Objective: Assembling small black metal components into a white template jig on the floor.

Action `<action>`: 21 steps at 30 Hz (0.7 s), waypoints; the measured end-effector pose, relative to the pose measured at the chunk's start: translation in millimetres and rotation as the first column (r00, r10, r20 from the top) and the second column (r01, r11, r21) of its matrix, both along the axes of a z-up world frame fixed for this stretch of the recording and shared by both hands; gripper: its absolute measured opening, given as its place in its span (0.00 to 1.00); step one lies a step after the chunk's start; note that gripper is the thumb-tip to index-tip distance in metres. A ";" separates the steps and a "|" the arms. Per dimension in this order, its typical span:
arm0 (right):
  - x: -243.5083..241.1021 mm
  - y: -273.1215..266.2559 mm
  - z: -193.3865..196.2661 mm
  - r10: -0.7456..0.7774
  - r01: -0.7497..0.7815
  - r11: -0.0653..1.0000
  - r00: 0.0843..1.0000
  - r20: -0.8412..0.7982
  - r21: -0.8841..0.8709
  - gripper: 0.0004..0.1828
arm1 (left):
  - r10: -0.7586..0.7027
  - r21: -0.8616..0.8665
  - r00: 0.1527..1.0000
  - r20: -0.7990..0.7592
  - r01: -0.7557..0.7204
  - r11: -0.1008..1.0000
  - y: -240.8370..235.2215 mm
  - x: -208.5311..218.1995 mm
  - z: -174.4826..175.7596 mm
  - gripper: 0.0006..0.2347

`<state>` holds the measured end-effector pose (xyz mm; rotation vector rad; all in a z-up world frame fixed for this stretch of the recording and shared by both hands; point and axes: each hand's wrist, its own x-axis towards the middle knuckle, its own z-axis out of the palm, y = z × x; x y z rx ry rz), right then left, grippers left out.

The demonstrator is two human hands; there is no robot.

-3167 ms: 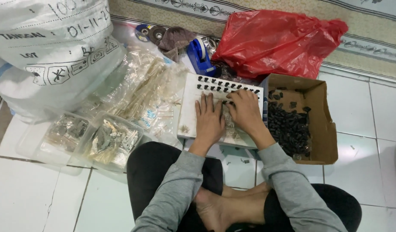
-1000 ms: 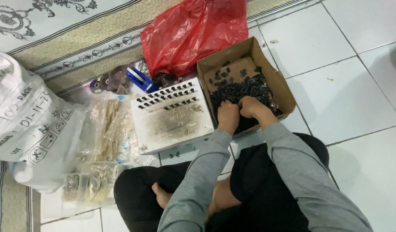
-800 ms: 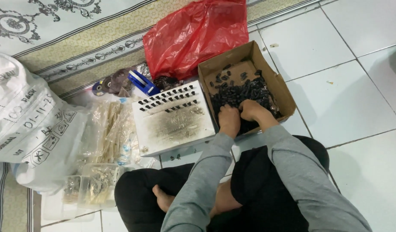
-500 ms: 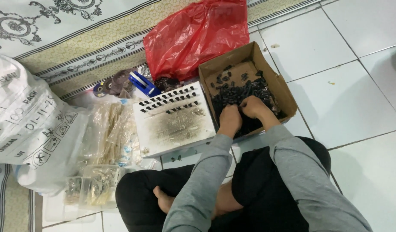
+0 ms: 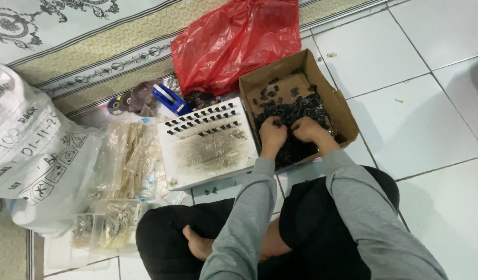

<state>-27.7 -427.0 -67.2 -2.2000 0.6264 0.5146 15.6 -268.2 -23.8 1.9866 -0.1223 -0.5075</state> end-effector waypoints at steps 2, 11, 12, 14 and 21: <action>0.4 2.5 12.9 0.000 0.000 1.000 1.000 0.012 -0.014 0.21 | -0.017 0.050 0.999 0.039 0.015 0.999 1.9 5.0 -1.2 0.12; 2.5 28.4 23.5 0.076 -0.073 0.993 0.997 0.034 -0.089 0.23 | -0.387 0.616 0.869 0.308 0.128 0.777 -4.5 -2.2 -28.4 0.05; 4.3 22.5 12.2 0.099 -0.096 0.986 0.995 0.016 -0.134 0.22 | -0.492 0.778 0.806 0.329 0.064 0.625 -11.5 -1.9 -44.5 0.07; -1.3 32.4 34.1 0.104 -0.103 0.984 0.995 -0.003 -0.147 0.21 | -0.526 0.789 0.771 0.359 0.050 0.612 -16.5 -5.4 -34.6 0.08; -10.0 38.9 43.2 0.149 -0.168 0.964 0.983 -0.105 -0.208 0.19 | -0.611 0.853 0.722 0.325 0.055 0.519 -27.5 -6.7 -51.0 0.08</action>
